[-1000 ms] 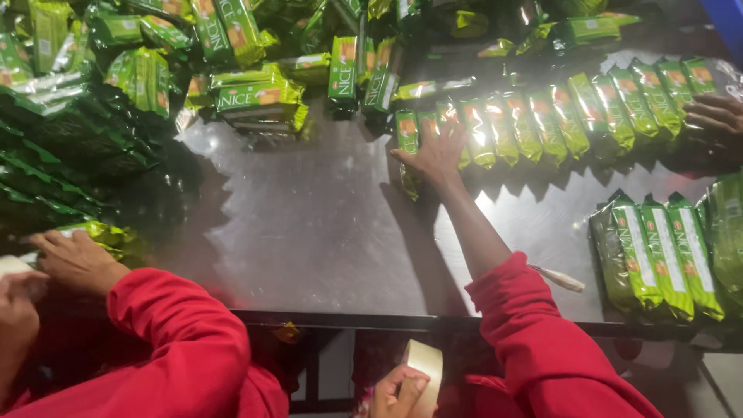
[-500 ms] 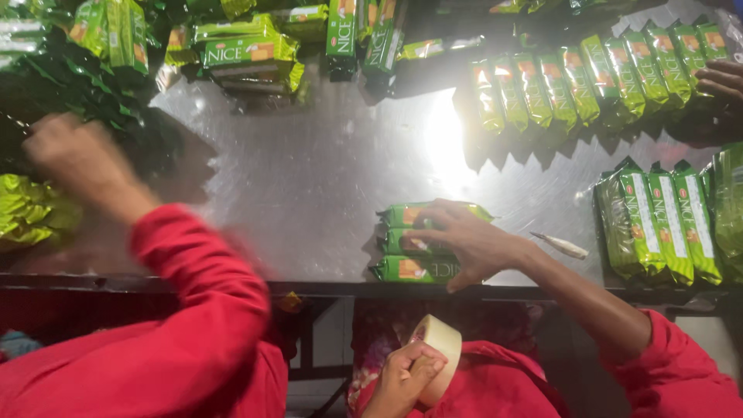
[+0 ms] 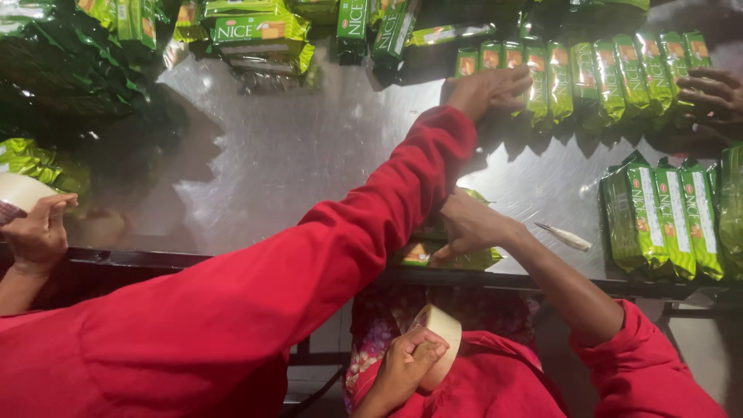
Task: The person organizes and tapes together individual green packets of biscuits on a metal table by hand.
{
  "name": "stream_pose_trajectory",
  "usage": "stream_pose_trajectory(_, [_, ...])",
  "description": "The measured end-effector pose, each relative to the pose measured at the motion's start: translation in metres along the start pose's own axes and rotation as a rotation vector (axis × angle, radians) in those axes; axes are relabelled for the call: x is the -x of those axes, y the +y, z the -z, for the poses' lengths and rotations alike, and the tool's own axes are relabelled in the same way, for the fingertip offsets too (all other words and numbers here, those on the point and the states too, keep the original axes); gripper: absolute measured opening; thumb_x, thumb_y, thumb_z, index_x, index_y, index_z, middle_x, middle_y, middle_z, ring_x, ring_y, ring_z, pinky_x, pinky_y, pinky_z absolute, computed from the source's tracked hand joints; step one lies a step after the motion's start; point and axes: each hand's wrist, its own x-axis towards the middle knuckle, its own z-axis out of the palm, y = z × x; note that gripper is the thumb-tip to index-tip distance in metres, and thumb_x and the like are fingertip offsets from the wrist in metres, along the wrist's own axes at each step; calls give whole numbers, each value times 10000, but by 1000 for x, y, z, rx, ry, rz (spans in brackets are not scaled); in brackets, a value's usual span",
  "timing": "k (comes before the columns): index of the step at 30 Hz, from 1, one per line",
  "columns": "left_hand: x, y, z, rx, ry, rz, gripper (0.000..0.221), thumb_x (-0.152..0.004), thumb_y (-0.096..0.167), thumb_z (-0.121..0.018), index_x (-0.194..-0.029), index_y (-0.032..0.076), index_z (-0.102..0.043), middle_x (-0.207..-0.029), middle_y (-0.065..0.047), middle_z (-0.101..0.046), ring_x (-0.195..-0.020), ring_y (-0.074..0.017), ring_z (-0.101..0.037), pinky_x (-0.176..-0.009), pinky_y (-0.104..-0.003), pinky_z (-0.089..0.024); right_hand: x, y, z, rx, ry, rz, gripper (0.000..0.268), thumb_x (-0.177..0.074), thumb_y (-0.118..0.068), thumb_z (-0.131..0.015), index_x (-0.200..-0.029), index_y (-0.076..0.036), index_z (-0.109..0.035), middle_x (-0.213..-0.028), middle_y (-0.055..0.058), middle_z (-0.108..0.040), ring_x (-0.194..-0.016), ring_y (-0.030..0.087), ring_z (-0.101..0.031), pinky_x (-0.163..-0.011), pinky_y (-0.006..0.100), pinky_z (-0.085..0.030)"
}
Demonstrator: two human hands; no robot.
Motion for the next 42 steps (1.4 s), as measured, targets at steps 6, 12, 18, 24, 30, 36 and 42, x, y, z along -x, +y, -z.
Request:
stream_pose_trajectory(6, [2,-1,0,31,9,20,270,-975,302,-673,-983,39,-734,-908,-33,-744,-881,-95,-663,-813,-269,-531,1,-10,9,136,-96,-182,990,-531,-555,-939,-1317,-70,-583,-1413,183,-484,-1370,403,-388,-1151,488,-352])
stream_pose_trajectory(12, [5,3,-5,34,205,-233,239,-1017,199,-621,-1091,14,-755,-963,-73,-734,-903,-143,-666,-814,-282,-521,44,-60,10,-67,159,-137,823,-662,-441,-902,-1326,-44,-622,-1398,209,-529,-1330,401,-461,-1091,496,-387])
stream_pose_trajectory(18, [6,30,-1,-3,313,-320,333,-1030,162,-619,-1301,-4,-719,-1001,-129,-734,-920,-197,-691,-821,-316,-539,86,-131,-44,-154,384,-40,478,-699,-330,-896,-1072,-82,-730,-1263,100,-688,-1268,373,-566,-1104,543,-383])
stream_pose_trajectory(24, [9,31,-16,-126,230,-365,812,-1015,218,-637,-1628,11,-147,-1263,-145,-714,-1102,-242,-711,-974,-332,-549,69,-77,-30,-63,578,-345,125,-754,-119,-816,-829,-98,-718,-914,81,-688,-892,294,-655,-813,415,-523])
stream_pose_trajectory(30, [-13,-32,-45,67,305,-209,937,-927,120,-700,-1607,9,-65,-1387,-214,-597,-1234,-290,-660,-1019,-369,-544,-10,103,-11,-197,655,-563,326,-785,-259,-898,-941,-32,-723,-1020,135,-645,-868,272,-638,-704,409,-534])
stream_pose_trajectory(36, [-37,-55,-26,-78,224,120,878,-757,94,-857,-1445,22,-316,-1344,-151,-516,-1184,-207,-577,-911,-350,-574,-17,128,-39,-88,110,-296,273,-778,-242,-755,-1030,-139,-779,-984,56,-771,-836,199,-700,-778,348,-559])
stream_pose_trajectory(42, [-54,-52,11,242,-424,138,514,-820,199,-829,-1219,-43,-616,-1061,-111,-681,-940,-164,-667,-809,-302,-562,-30,23,33,-76,-368,-507,471,-927,-523,-639,-1040,-95,-800,-901,80,-798,-766,221,-729,-729,370,-558])
